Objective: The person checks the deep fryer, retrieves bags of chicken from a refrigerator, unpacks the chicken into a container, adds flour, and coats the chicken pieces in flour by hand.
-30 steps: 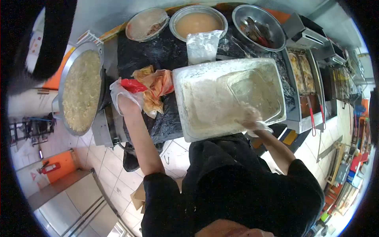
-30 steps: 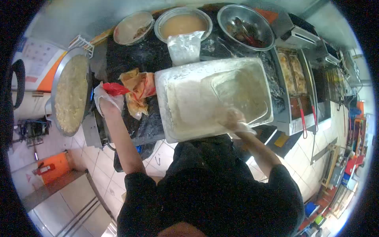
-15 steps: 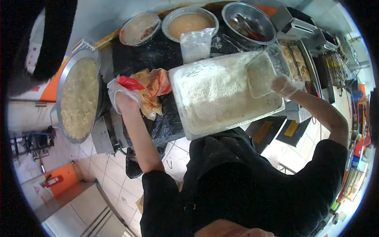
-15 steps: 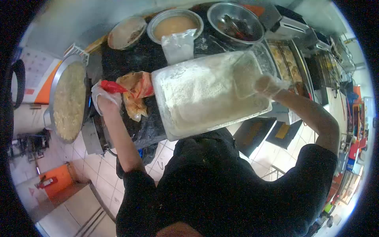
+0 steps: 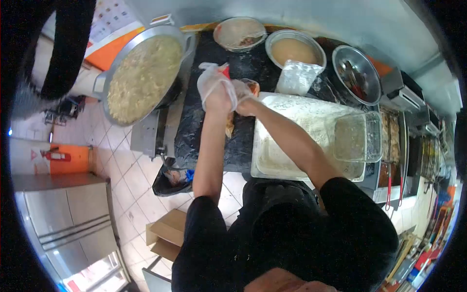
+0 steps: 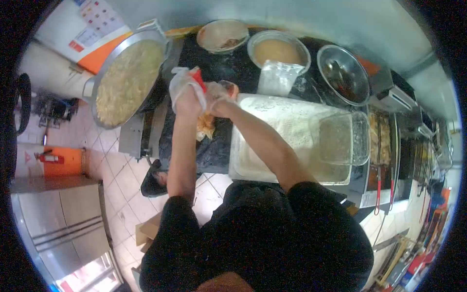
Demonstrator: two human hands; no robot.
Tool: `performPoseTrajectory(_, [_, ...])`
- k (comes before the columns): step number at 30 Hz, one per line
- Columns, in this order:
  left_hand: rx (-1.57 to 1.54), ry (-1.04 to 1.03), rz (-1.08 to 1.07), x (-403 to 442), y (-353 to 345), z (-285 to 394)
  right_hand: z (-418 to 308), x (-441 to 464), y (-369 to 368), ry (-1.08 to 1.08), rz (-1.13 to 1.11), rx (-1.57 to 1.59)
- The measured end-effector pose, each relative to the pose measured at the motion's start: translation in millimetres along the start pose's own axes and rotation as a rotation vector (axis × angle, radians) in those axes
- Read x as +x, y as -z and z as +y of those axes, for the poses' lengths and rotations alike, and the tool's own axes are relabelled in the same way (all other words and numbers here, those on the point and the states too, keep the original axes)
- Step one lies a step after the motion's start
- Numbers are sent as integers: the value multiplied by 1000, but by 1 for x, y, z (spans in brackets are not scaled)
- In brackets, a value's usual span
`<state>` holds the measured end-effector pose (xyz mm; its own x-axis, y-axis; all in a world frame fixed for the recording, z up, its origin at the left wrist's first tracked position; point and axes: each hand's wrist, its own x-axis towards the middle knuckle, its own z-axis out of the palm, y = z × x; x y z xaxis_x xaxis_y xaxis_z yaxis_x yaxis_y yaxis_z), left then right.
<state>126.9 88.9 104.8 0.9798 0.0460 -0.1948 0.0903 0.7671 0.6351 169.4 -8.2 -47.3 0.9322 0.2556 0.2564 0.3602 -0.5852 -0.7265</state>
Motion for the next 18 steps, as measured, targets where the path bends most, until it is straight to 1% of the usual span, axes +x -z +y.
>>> performPoseTrajectory(2, [87, -94, -46, -15, 7, 18, -4, 12, -7, -94, 121, 632])
performPoseTrajectory(3, [125, -130, 63, -32, 21, 28, -6, 17, -7, -152, 161, 939])
performPoseTrajectory(4, [165, -160, 175, -49, 36, 38, -19, 26, 5, -208, 165, 781])
performPoseTrajectory(5, [158, -183, 189, -53, 75, 27, -34, 35, 19, -265, 161, 623])
performPoseTrajectory(6, [158, -199, 201, -60, 113, 14, -56, 43, 44, -267, 126, 7])
performPoseTrajectory(7, [63, -107, 217, -74, 141, -1, -31, 47, 51, -102, 222, -143])
performPoseTrajectory(8, [-36, -23, 216, -78, 157, -16, -44, 49, 61, -75, 279, -148])
performPoseTrajectory(9, [156, 104, 306, -72, 162, -27, -58, 51, 70, -48, 336, -154])
performPoseTrajectory(10, [350, 244, 393, -70, 163, -42, -107, 40, 93, -185, 340, -17])
performPoseTrajectory(11, [244, 212, 267, -72, 163, -54, -117, 43, 99, -160, 357, -33])
performPoseTrajectory(13, [209, 184, 240, -65, 147, -67, -127, 47, 117, -86, 397, -95])
performPoseTrajectory(15, [90, 124, 208, -57, 115, -63, -141, 51, 139, 43, 417, -220])
performPoseTrajectory(16, [-16, 96, 156, -53, 98, -58, -137, 55, 149, 15, 406, -51])
performPoseTrajectory(17, [-185, 85, 51, -52, 78, -47, -132, 59, 159, -13, 402, 118])
performPoseTrajectory(18, [-352, 91, -55, -50, 58, -36, -118, 75, 173, -135, 381, 537])
